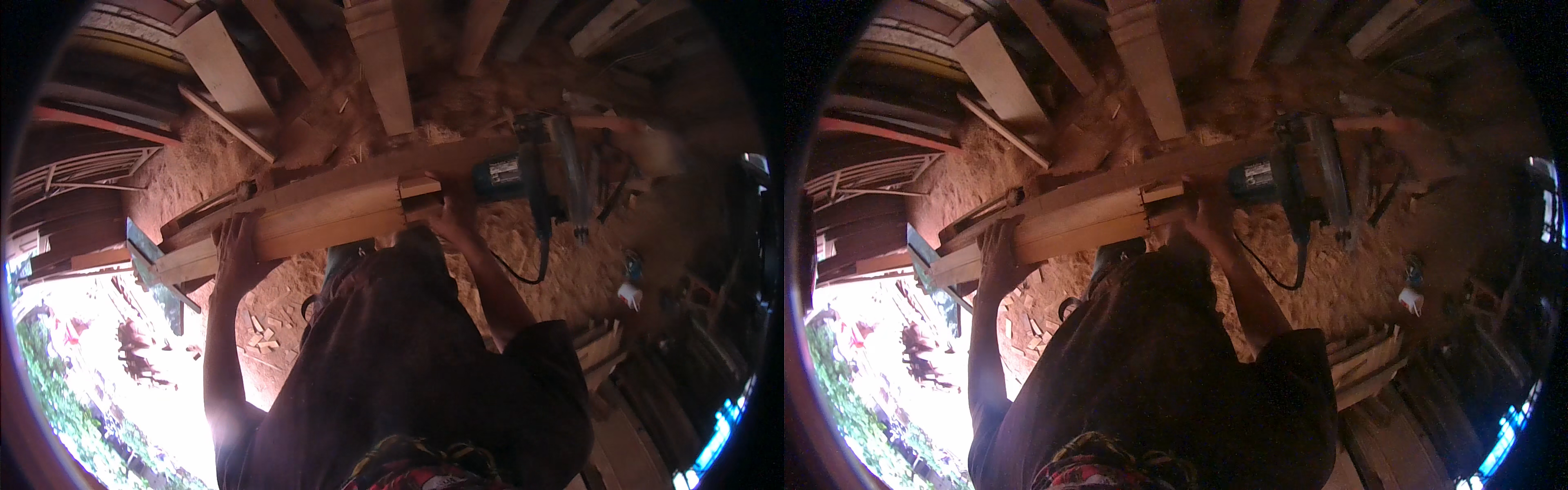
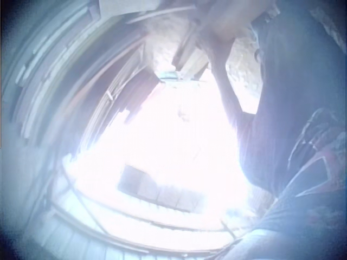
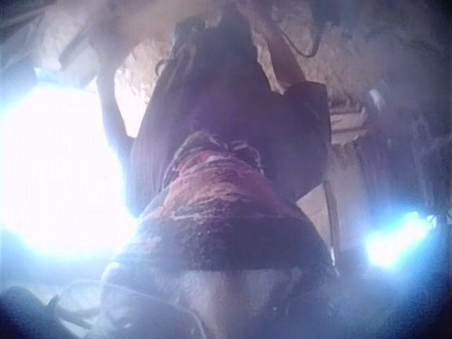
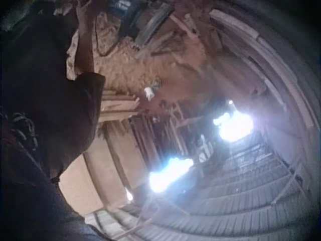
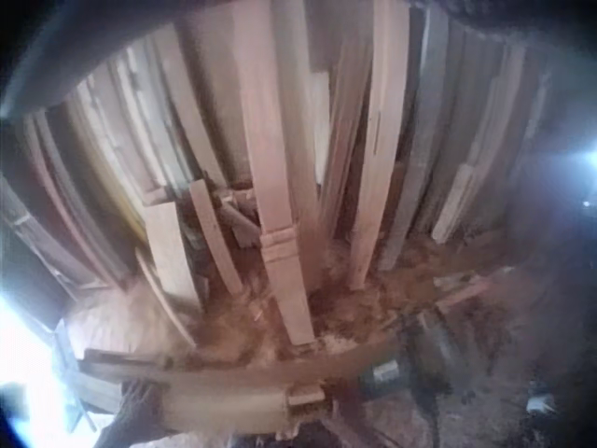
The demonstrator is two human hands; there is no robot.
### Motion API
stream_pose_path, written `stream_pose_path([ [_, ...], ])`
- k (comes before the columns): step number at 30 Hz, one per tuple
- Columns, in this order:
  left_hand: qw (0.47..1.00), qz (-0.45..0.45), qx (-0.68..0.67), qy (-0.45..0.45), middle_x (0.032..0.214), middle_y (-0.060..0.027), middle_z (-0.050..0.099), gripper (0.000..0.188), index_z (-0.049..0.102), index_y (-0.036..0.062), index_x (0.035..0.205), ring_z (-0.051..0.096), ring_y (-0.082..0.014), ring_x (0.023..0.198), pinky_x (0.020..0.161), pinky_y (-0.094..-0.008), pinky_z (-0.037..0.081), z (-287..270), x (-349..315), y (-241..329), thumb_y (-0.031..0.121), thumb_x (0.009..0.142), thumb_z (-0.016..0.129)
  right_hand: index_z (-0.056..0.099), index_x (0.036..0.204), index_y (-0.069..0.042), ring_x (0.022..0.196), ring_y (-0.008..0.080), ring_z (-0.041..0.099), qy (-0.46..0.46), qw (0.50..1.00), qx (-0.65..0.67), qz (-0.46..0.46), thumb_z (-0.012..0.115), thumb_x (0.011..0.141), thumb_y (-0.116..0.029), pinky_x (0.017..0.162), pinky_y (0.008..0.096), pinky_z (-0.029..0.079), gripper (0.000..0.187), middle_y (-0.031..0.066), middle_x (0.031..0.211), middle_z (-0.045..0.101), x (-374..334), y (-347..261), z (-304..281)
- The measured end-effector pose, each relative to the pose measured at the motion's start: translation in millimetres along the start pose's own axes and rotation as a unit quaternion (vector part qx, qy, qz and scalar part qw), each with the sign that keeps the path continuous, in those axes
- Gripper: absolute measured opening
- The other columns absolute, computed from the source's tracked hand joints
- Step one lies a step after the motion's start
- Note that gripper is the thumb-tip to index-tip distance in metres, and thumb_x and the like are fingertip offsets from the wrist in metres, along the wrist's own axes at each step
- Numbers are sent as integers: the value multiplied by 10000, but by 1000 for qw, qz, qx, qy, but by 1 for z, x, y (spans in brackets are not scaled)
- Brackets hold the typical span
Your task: The person uses a handheld circular saw to cut wooden planks on a workbench. They repeatedly position the planks, cut them, and then move the cut pieces aside.
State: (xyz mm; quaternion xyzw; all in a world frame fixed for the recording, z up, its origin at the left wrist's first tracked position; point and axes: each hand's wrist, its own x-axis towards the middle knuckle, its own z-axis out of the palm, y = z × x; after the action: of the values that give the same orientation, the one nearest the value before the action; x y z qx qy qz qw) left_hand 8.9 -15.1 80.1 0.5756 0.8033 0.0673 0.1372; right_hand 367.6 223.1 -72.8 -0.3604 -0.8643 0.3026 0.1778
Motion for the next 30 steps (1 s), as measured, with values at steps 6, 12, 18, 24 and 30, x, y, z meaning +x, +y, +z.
stream_pose_path([
  [6,999,13,-51,5,1488,-211,526,926,551,86,1445,483,-449,1373,1173,-615,311,49,-21,-41,441,674,921,513,1514,-113,1329,374,558,-49,998,-17,33,754,938,-215,1063,520,485,633,201,1440,560,2,-7,4],
  [12,998,59,-28,-10,1355,-109,608,686,567,129,1383,553,-309,1327,1139,-540,339,12,-2,-12,405,784,756,488,1531,-114,1348,360,545,-57,993,-92,50,750,946,-225,1078,515,477,650,182,1464,547,-12,2,-23],
  [18,999,26,-3,30,1378,-94,610,610,571,156,1388,560,-299,1314,1119,-543,379,25,-9,-2,344,829,730,463,1548,-116,1367,346,531,-80,987,-127,56,745,955,-234,1093,511,468,667,164,1488,533,-3,2,-48],
  [24,990,78,-63,-96,1351,-113,662,728,638,126,1361,628,-309,1244,1087,-542,400,-4,9,-14,602,817,727,438,1566,-117,1386,331,518,-46,991,-93,83,740,964,-244,1107,506,459,685,145,1511,520,-14,-29,-23],
  [30,984,73,-157,48,1137,-103,717,815,648,97,1277,668,-334,1112,1042,-499,429,-26,18,-28,429,599,953,413,1583,-119,1405,317,504,45,972,147,177,735,973,-253,1122,501,450,703,126,1535,506,-3,-58,-19],
])
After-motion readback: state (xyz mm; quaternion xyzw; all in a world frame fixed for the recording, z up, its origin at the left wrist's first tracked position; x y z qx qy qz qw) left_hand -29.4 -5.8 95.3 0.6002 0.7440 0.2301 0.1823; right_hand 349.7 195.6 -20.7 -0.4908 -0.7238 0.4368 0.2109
